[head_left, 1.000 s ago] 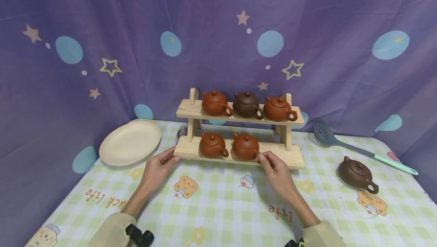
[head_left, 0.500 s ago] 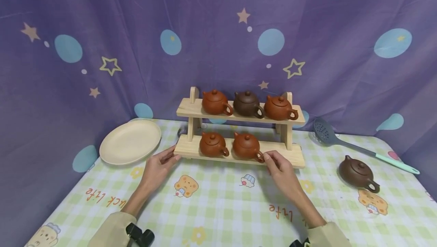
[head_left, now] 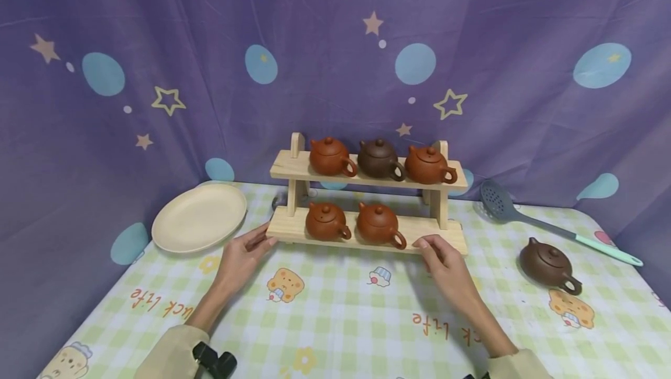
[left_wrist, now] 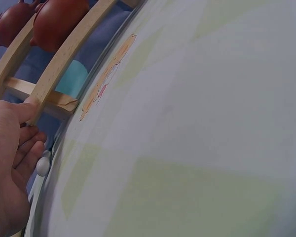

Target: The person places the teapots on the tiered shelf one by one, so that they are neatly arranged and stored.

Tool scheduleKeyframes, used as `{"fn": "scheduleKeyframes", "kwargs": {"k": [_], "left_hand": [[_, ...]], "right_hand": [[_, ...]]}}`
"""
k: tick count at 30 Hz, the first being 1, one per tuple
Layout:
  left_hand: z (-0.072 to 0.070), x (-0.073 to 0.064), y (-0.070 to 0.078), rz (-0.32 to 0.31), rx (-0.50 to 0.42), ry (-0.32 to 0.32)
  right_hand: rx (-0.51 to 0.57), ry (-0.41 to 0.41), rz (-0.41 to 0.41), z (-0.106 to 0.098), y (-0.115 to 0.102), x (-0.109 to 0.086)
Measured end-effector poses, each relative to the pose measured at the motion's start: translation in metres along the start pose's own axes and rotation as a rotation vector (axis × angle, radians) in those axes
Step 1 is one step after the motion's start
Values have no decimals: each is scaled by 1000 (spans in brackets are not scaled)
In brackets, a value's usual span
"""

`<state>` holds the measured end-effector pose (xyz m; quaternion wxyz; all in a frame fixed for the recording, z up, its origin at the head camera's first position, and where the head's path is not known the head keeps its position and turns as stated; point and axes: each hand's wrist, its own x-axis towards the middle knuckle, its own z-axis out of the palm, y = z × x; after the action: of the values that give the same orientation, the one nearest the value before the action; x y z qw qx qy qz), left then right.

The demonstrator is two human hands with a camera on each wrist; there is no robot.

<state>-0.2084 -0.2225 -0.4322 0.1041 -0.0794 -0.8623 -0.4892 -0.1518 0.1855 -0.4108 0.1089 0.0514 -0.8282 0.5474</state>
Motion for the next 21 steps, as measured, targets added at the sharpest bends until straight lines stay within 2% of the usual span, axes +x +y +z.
{"fn": "scheduleKeyframes", "kwargs": {"k": [14,21], "left_hand": [[1,-1,1,-29,-21,-7],[1,-1,1,-19,-25,-2]], "right_hand": [[-28,18,5,-15,5,-9],[-86,40,19,-25,11,-13]]}}
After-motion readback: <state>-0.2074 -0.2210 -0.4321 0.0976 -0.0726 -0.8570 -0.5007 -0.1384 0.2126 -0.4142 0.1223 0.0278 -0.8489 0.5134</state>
